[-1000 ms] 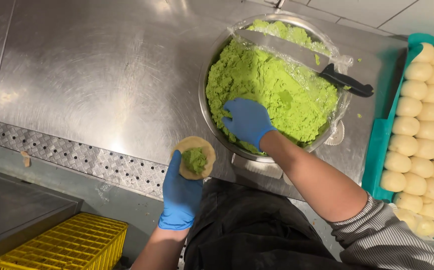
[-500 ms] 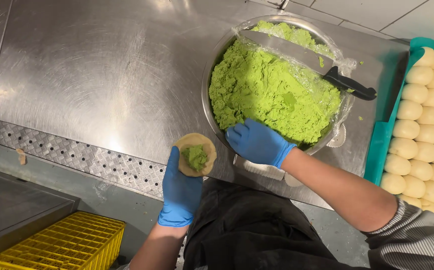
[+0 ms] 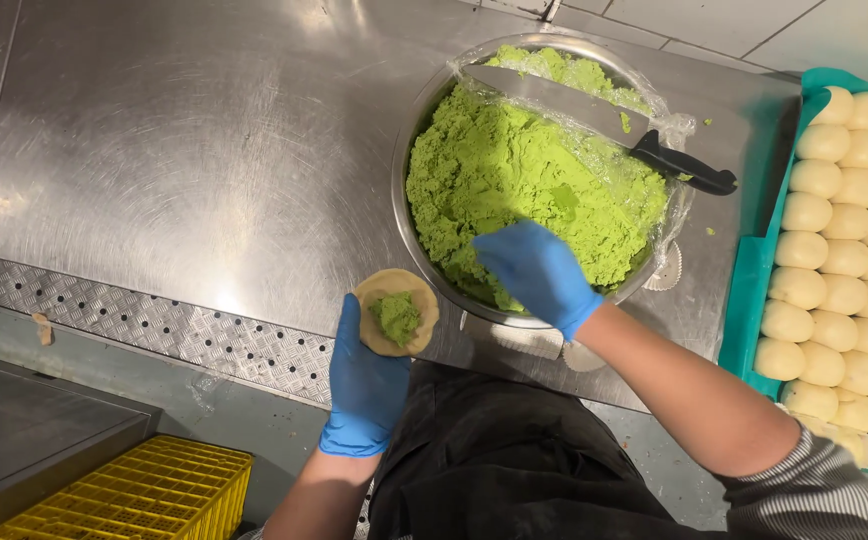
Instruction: Filling dough balls with a green paste filling and placing them in liners on a tray.
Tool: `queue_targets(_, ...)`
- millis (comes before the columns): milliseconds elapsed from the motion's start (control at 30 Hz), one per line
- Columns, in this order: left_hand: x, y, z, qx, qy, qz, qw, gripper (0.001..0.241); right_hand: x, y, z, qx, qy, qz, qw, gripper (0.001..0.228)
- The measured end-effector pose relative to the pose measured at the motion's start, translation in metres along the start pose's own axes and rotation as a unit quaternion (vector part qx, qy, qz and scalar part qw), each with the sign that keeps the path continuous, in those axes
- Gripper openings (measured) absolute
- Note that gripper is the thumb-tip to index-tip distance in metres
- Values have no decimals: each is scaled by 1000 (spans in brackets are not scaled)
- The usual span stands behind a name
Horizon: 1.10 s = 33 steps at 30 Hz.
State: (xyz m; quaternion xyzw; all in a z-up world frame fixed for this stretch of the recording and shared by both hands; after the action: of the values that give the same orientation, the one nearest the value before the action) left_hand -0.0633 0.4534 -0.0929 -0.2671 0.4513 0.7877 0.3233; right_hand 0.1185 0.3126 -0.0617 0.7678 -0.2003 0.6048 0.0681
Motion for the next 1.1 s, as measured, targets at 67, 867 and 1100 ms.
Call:
queue_targets(67, -8, -1, -5, 6, -2, -1, 1000, 55, 16, 6, 1, -140, -107, 5, 984, 38)
queue_targets(867, -118, 6, -61, -95, -511, -211, 828, 38, 44, 110, 38, -284, -171, 77, 941, 55)
queue_targets(1100, -89, -3, -55, -161, -473, -191, 845, 48, -16, 148, 44, -155, 59, 40, 985, 62)
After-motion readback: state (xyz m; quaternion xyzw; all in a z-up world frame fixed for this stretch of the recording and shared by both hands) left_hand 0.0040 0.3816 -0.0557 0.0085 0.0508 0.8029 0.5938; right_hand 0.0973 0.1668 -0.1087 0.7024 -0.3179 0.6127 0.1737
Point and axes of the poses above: each hand's wrist, its own y-axis away from the middle knuckle, its own x-axis out of the back of the hand, z = x × y, the point moved 3 cm from there along -y, towards the middle knuckle, and after that the axes turned 2 degrees about -y, right-handed, at the moved point
